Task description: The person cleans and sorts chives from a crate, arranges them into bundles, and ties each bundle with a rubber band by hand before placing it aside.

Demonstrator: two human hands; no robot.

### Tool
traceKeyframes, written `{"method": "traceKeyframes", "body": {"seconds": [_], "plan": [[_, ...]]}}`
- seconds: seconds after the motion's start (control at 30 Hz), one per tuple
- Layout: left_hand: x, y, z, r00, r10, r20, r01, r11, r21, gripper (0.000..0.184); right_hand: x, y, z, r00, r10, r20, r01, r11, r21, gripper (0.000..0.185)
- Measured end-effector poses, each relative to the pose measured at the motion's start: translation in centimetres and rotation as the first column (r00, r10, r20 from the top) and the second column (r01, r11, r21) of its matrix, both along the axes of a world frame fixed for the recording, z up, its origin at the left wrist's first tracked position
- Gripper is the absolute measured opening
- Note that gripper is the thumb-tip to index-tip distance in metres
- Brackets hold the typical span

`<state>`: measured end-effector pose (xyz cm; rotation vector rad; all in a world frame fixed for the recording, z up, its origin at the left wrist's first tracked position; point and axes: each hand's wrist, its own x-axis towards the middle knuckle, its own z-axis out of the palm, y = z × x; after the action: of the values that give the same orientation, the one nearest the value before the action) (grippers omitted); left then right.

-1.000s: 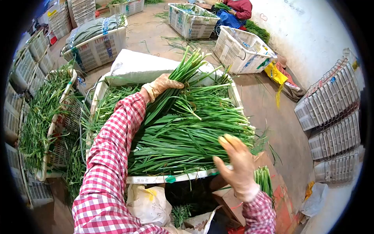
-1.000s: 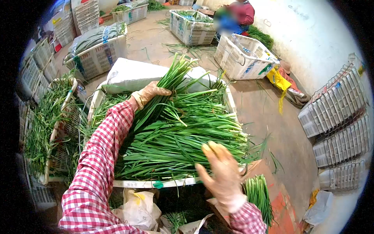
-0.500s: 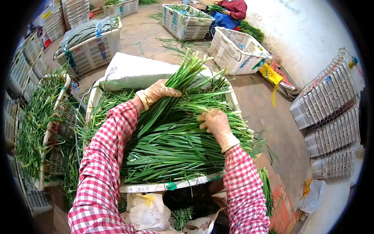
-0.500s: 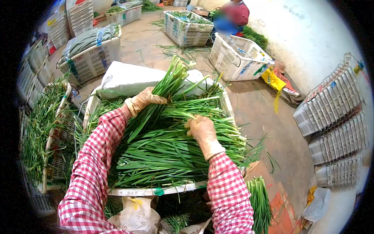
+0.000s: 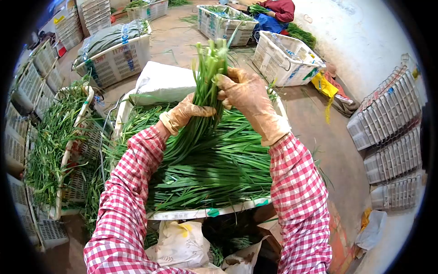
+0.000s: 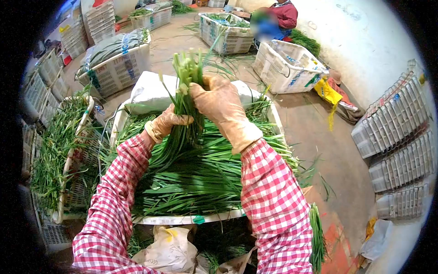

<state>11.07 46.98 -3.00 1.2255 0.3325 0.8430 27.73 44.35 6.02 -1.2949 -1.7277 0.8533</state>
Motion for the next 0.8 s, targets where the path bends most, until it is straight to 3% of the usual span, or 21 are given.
{"method": "traceKeyframes", "body": {"seconds": [0.03, 0.07, 0.13, 0.23, 0.27, 0.3, 0.33, 0.37, 0.4, 0.43, 0.47, 0.53, 0.6, 0.67, 0.7, 0.73, 0.77, 0.8], "plan": [[-0.1, -0.5, -0.1, 0.998, 0.056, 0.013, -0.055, 0.996, -0.077, 0.051, -0.2, -0.3, 0.5, 0.996, 0.024, 0.086, -0.020, 0.999, -0.045, 0.049], [-0.4, -0.4, -0.2, 0.998, 0.055, 0.009, -0.054, 0.995, -0.081, 0.051, -0.2, -0.8, 0.7, 0.996, 0.023, 0.082, -0.019, 0.999, -0.049, 0.049], [-1.3, 0.2, -0.4, 0.997, 0.063, -0.040, -0.067, 0.992, -0.106, 0.049, 0.3, -2.5, 0.9, 0.983, 0.041, -0.180, -0.061, 0.992, -0.109, 0.053], [-2.9, 0.3, 0.6, 0.985, 0.166, 0.041, -0.161, 0.981, -0.111, 0.044, 3.6, -3.6, -4.0, 0.904, -0.193, -0.382, 0.208, 0.978, -0.003, 0.053], [-3.7, 0.4, 0.9, 0.970, 0.217, 0.112, -0.203, 0.971, -0.123, 0.042, 4.5, -3.6, -7.5, 0.947, -0.285, -0.149, 0.297, 0.953, 0.064, 0.057], [-4.9, 1.1, 0.9, 0.964, 0.195, 0.179, -0.183, 0.980, -0.082, 0.043, 4.5, -4.0, -11.6, 0.912, -0.369, 0.179, 0.301, 0.899, 0.319, 0.062], [-6.2, 1.7, 1.1, 0.956, 0.170, 0.240, -0.167, 0.985, -0.035, 0.045, 4.2, -5.0, -14.0, 0.889, -0.301, 0.345, 0.197, 0.931, 0.307, 0.063], [-7.7, 1.4, 2.5, 0.933, 0.256, 0.251, -0.259, 0.966, -0.022, 0.050, 2.6, -7.1, -14.5, 0.603, -0.249, 0.758, 0.154, 0.969, 0.195, 0.061], [-9.1, 0.6, 4.1, 0.901, 0.342, 0.266, -0.351, 0.936, -0.015, 0.055, 2.3, -8.4, -16.3, 0.509, -0.150, 0.848, 0.084, 0.989, 0.125, 0.059], [-10.5, 0.1, 6.3, 0.889, 0.279, 0.364, -0.307, 0.952, 0.020, 0.057, 2.2, -8.5, -17.1, 0.508, -0.167, 0.845, 0.095, 0.986, 0.138, 0.059], [-12.1, 0.1, 8.3, 0.861, 0.237, 0.450, -0.342, 0.924, 0.169, 0.055, 2.2, -8.3, -17.2, 0.505, -0.185, 0.843, 0.104, 0.983, 0.154, 0.059], [-14.7, -0.9, 12.1, 0.745, 0.164, 0.647, -0.288, 0.954, 0.088, 0.052, 2.3, -7.9, -16.1, 0.534, -0.113, 0.838, 0.100, 0.993, 0.070, 0.060], [-17.0, -2.4, 15.9, 0.726, 0.106, 0.679, -0.329, 0.921, 0.207, 0.050, 2.6, -7.7, -15.9, 0.542, -0.101, 0.834, 0.120, 0.992, 0.042, 0.060], [-17.8, -5.4, 18.7, 0.716, 0.173, 0.676, -0.360, 0.922, 0.146, 0.049, 2.5, -8.4, -14.8, 0.672, -0.233, 0.702, 0.218, 0.969, 0.113, 0.057], [-17.6, -6.7, 19.7, 0.711, 0.233, 0.664, -0.407, 0.906, 0.117, 0.048, 2.7, -8.2, -13.8, 0.838, -0.354, 0.415, 0.348, 0.933, 0.092, 0.054], [-17.4, -8.3, 19.9, 0.740, 0.316, 0.594, -0.486, 0.862, 0.146, 0.047, 3.0, -8.4, -13.2, 0.885, -0.458, 0.086, 0.459, 0.888, 0.018, 0.052], [-16.9, -9.5, 20.0, 0.770, 0.332, 0.545, -0.497, 0.848, 0.186, 0.046, 3.2, -9.6, -11.3, 0.883, -0.427, -0.195, 0.452, 0.886, 0.105, 0.047], [-16.0, -10.7, 19.9, 0.798, 0.345, 0.493, -0.499, 0.838, 0.221, 0.046, 1.9, -12.0, -7.2, 0.895, -0.352, -0.275, 0.421, 0.870, 0.256, 0.046]]}}
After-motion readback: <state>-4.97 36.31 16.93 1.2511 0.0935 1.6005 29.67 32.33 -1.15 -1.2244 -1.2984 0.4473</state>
